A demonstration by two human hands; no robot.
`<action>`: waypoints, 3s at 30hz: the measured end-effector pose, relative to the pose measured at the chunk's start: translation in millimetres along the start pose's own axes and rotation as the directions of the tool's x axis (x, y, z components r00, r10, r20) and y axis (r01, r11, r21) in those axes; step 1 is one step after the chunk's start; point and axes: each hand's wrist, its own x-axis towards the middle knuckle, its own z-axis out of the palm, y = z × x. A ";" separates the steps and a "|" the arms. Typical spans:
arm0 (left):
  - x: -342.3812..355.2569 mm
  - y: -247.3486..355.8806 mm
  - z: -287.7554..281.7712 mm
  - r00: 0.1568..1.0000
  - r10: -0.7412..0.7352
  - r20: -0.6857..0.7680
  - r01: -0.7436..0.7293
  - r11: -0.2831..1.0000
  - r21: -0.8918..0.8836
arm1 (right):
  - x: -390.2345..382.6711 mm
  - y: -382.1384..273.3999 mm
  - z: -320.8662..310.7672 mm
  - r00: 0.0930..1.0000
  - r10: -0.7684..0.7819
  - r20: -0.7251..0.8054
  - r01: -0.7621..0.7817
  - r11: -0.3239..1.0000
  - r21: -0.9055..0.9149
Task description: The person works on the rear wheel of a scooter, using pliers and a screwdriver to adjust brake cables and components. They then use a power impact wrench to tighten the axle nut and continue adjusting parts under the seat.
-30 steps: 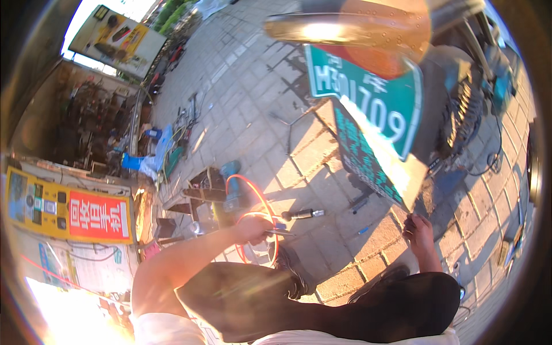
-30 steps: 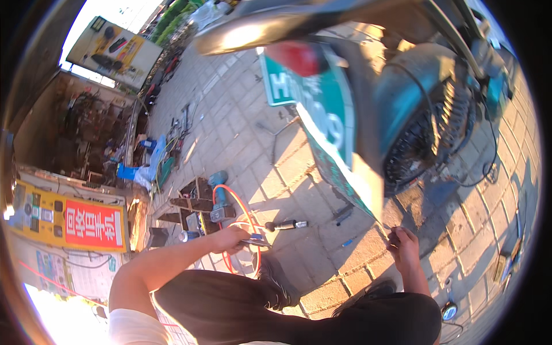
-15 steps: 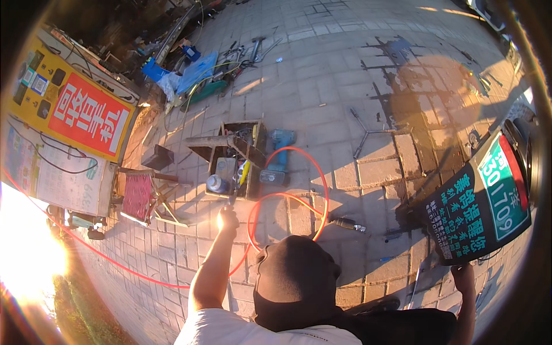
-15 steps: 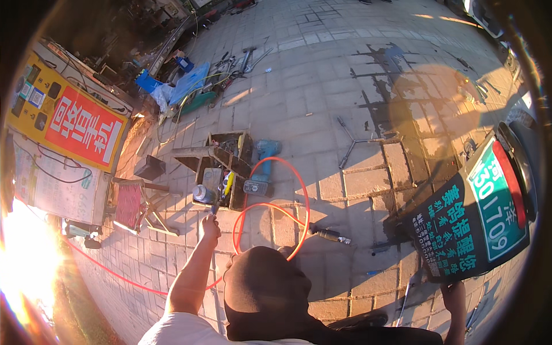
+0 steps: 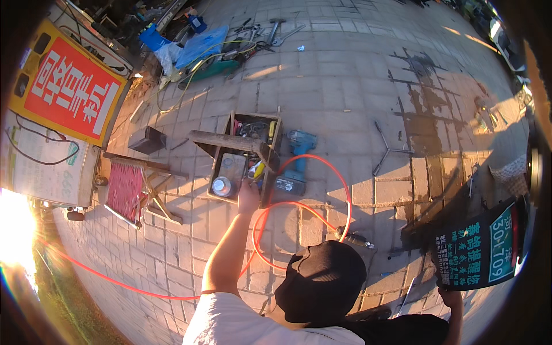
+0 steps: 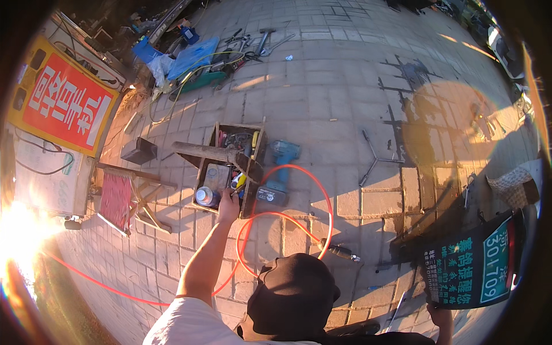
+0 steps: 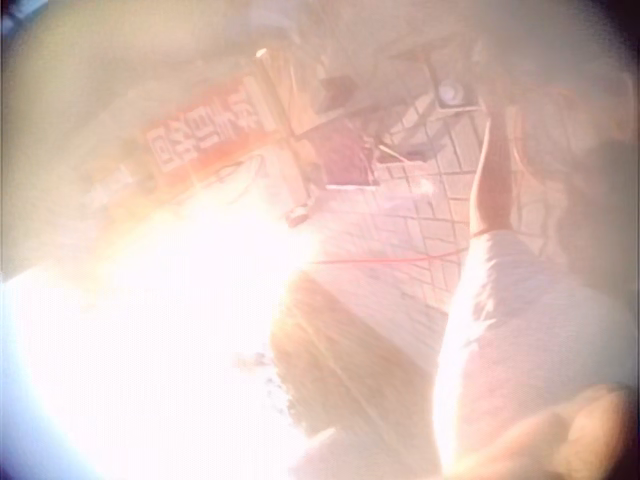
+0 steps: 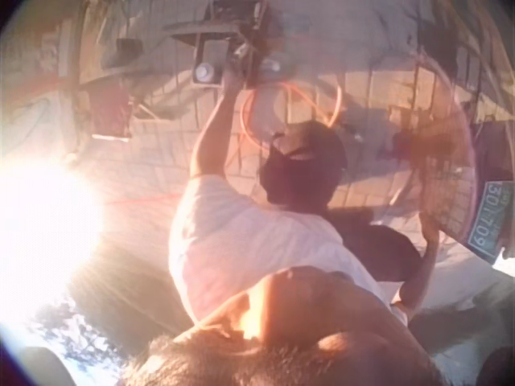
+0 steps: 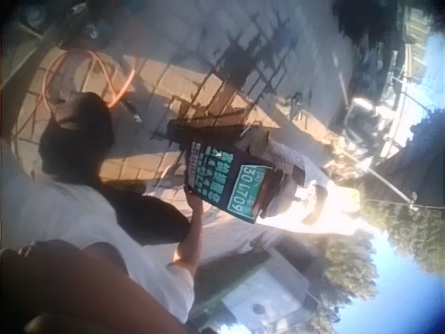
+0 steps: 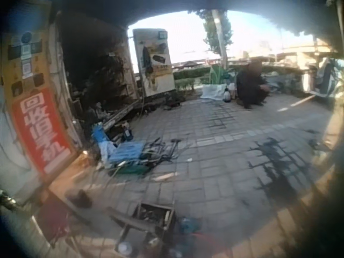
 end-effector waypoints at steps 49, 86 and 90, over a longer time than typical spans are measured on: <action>-89.6 -0.9 25.6 0.842 -0.539 0.026 0.445 0.665 -0.599 | 98.5 -160.6 291.9 0.898 0.098 0.430 -0.252 0.914 0.318; 65.1 12.4 11.6 0.992 0.102 0.074 -0.126 0.747 0.652 | 123.7 -195.4 278.0 0.949 -0.020 0.314 -0.032 0.986 0.162; 81.3 1.9 -1.5 0.986 0.160 -0.054 -0.124 0.906 0.405 | 125.6 -187.6 280.0 0.951 -0.023 0.308 -0.028 0.987 0.160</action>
